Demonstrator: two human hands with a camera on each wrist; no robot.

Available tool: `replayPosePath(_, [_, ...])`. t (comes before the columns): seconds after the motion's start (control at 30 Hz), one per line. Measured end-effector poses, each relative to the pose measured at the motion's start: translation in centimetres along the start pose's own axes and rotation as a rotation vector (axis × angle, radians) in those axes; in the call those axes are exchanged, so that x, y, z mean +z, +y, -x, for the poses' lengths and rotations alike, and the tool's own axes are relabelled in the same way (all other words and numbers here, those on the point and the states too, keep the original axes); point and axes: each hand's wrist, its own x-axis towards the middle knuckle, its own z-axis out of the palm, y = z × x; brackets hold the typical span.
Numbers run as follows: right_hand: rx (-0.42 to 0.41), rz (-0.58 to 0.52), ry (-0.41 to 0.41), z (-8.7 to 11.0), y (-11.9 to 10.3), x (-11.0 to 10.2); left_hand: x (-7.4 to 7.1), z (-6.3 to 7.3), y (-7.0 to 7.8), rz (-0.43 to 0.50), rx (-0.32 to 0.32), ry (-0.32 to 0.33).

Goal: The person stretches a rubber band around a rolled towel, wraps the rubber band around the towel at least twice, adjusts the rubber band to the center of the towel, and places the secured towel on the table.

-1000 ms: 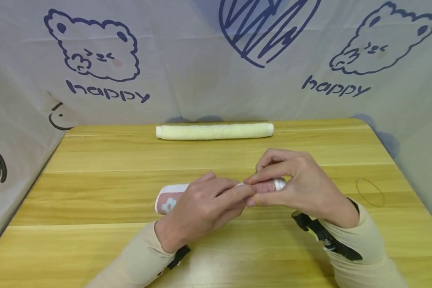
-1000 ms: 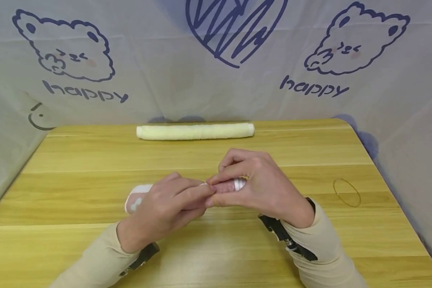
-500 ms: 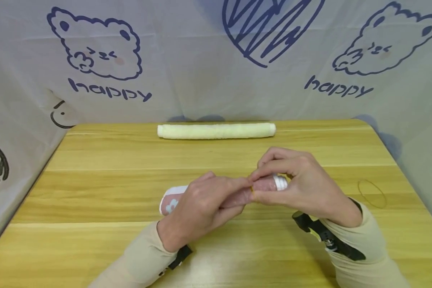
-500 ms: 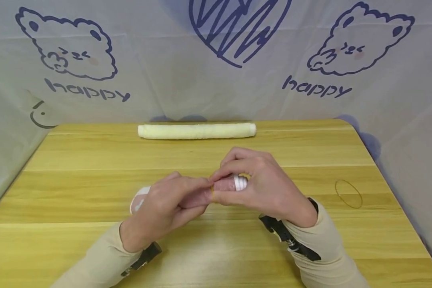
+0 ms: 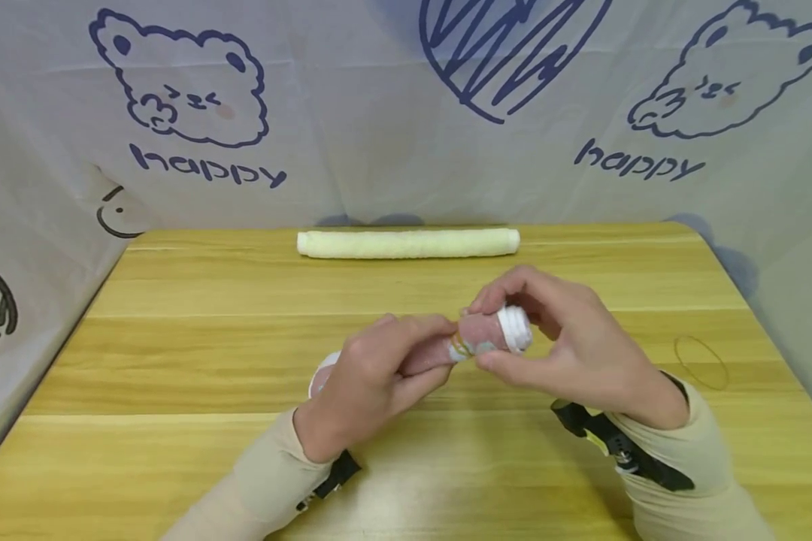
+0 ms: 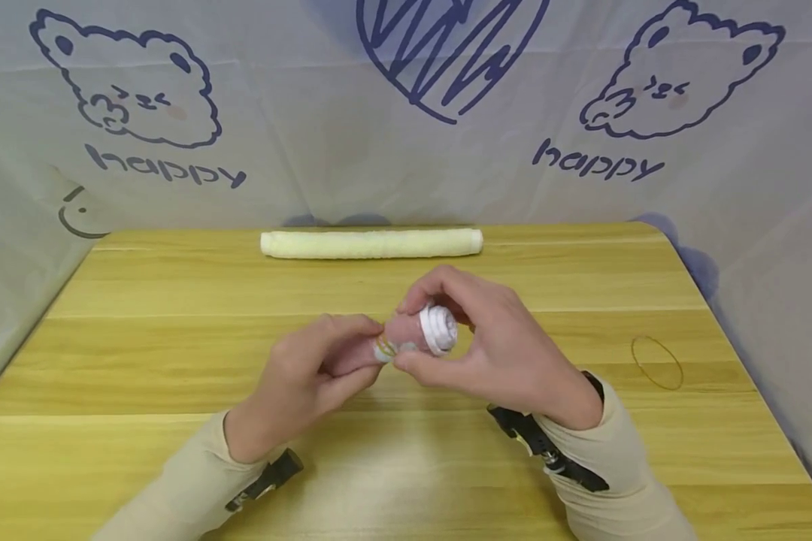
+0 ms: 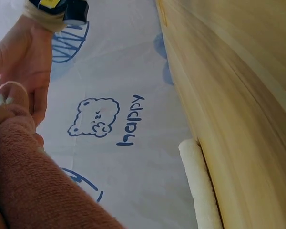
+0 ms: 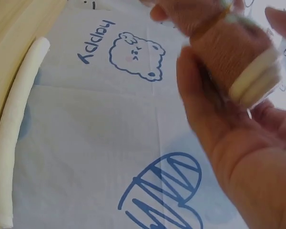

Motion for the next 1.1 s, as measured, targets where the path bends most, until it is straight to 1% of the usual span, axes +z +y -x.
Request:
replayPosePath(0.03, [-0.007, -0.02, 0.014, 0.0, -0.1, 0.0, 0.0, 0.0, -0.1, 0.007, -0.023, 0.009])
replayPosePath(0.1, [-0.027, -0.014, 0.049, 0.0, -0.1, 0.2, 0.0, 0.0, -0.2, 0.042, -0.063, 0.022])
replayPosePath(0.2, [-0.042, -0.019, 0.079, -0.2, -0.3, 0.4, -0.1, -0.1, -0.2, 0.098, -0.097, 0.05])
replayPosePath(0.27, [-0.026, -0.032, 0.096, -0.2, -0.4, 0.6, 0.0, -0.2, -0.2, 0.144, -0.11, 0.072])
replayPosePath(0.37, [0.01, -0.07, 0.105, -0.2, -0.4, 0.7, 0.0, -0.2, -0.1, 0.178, -0.132, 0.099])
replayPosePath(0.47, [0.033, -0.091, 0.096, -0.3, -0.5, 0.7, 0.1, -0.2, 0.0, 0.232, -0.179, 0.111])
replayPosePath(0.6, [0.061, -0.071, 0.091, -0.4, -0.4, 0.9, 0.1, -0.2, 0.2, 0.31, -0.235, 0.117])
replayPosePath(0.73, [0.081, -0.063, 0.138, -0.4, -0.2, 1.2, 0.4, -0.3, 0.4, 0.377, -0.254, 0.106])
replayPosePath(0.83, [0.057, -0.08, 0.186, -0.3, -0.1, 1.4, 0.7, -0.2, 0.7, 0.412, -0.271, 0.09])
replayPosePath(0.97, [-0.004, -0.107, 0.249, -0.3, -0.3, 1.7, 0.8, -0.2, 1.1, 0.441, -0.299, 0.07])
replayPosePath(1.1, [-0.043, -0.152, 0.302, -0.3, -0.5, 2.0, 0.9, -0.1, 1.5, 0.476, -0.315, 0.068])
